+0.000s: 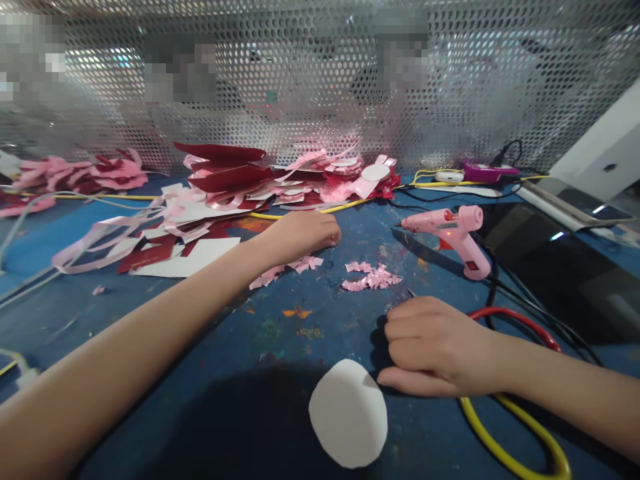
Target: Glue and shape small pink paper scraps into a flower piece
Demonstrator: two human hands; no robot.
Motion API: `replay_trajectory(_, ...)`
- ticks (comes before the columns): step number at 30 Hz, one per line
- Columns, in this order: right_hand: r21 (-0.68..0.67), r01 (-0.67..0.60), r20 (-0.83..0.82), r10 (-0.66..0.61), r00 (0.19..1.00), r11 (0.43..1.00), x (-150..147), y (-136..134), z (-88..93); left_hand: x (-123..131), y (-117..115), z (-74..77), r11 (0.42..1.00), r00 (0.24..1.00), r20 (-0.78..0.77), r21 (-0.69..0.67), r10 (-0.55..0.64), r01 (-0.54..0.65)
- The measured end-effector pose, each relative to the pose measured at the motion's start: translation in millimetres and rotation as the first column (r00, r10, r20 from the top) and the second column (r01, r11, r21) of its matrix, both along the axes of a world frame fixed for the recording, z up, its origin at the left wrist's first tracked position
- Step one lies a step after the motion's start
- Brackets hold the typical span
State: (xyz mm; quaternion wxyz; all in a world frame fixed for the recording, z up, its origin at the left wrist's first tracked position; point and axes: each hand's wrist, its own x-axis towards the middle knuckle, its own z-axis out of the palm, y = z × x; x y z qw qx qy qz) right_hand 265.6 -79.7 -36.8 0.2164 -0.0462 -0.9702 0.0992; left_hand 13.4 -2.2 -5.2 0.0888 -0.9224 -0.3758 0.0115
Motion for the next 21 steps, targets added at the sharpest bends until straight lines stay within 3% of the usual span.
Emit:
replay_trajectory(11,-0.001,-0.003,0.004,0.003,1.000,1.000,-1.0,-1.0,2.1,4.1,-3.3,-0.4,0.995,0.995,0.020,0.021,0.099,-0.099)
replay_trajectory(21,0.006,-0.009,-0.001,0.009,1.000,1.000,-1.5,-0.8,-0.3,25.4,-11.9,8.4,0.988,0.971,-0.193,0.088,0.142,-0.128)
